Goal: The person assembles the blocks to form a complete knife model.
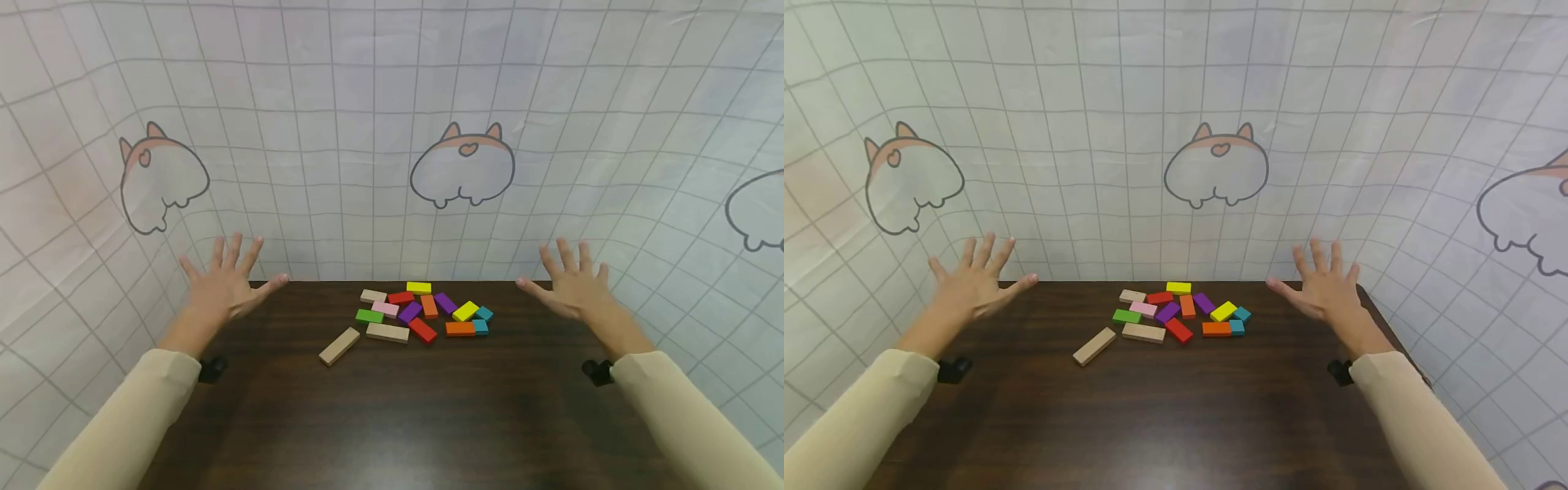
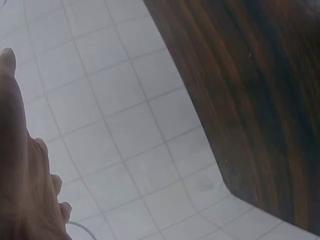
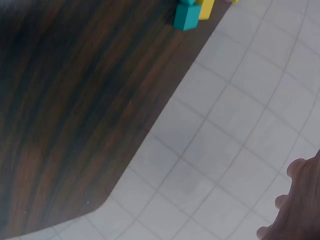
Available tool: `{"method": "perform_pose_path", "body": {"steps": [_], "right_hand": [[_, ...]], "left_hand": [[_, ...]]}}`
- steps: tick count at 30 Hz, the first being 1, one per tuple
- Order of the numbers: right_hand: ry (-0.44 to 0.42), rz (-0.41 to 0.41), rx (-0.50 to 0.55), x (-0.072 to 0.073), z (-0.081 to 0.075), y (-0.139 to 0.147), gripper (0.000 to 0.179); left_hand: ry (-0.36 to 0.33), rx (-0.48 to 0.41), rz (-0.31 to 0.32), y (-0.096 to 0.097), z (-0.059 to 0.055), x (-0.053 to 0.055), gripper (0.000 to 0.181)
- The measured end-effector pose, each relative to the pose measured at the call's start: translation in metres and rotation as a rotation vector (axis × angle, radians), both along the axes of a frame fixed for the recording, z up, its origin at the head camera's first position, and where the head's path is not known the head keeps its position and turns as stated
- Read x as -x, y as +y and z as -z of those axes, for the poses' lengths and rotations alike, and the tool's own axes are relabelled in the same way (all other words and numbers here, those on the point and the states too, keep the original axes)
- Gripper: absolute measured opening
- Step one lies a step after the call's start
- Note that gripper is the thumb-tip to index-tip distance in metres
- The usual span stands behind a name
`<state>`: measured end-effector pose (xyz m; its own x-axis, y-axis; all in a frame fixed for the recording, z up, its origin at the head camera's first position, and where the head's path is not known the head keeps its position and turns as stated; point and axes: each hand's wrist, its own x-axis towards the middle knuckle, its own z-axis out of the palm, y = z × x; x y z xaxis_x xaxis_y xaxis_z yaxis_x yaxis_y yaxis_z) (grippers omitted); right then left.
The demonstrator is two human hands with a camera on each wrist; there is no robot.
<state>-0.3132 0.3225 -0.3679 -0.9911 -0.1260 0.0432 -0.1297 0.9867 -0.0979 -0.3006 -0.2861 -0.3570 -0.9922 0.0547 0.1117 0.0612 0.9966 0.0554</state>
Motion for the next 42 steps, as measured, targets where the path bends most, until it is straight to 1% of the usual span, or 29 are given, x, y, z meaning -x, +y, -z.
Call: {"method": "perform_pose_path", "body": {"steps": [3,5,8,12,19,25,29,33,37,42], "right_hand": [[0.019,-0.012,-0.004,-0.008,0.005,-0.007,0.100],[0.026,-0.020,0.000,-0.015,0.009,-0.013,0.100],[0.039,-0.029,0.011,-0.024,0.015,-0.021,0.100],[0.061,-0.042,0.031,-0.035,0.027,-0.030,0.101],[0.069,-0.083,0.106,-0.054,0.045,-0.052,0.098],[0.091,-0.126,0.166,-0.064,0.063,-0.074,0.097],[0.091,-0.169,0.235,-0.068,0.075,-0.089,0.096],[0.059,-0.240,0.349,-0.067,0.082,-0.103,0.092],[0.008,-0.314,0.456,-0.063,0.088,-0.117,0.087],[-0.072,-0.388,0.585,-0.054,0.097,-0.130,0.078]], "left_hand": [[0.012,0.003,0.001,0.004,0.007,-0.007,0.102],[0.007,-0.001,0.004,0.008,0.013,-0.012,0.102],[-0.007,-0.007,0.009,0.015,0.024,-0.019,0.102],[-0.021,-0.032,0.015,0.027,0.042,-0.029,0.101],[-0.048,-0.083,0.031,0.050,0.073,-0.046,0.101],[-0.055,-0.118,0.062,0.070,0.090,-0.057,0.100],[-0.053,-0.122,0.091,0.080,0.096,-0.060,0.099],[-0.026,-0.159,0.133,0.088,0.100,-0.061,0.098],[-0.003,-0.210,0.163,0.091,0.105,-0.058,0.091],[-0.005,-0.289,0.184,0.091,0.112,-0.050,0.074]]}}
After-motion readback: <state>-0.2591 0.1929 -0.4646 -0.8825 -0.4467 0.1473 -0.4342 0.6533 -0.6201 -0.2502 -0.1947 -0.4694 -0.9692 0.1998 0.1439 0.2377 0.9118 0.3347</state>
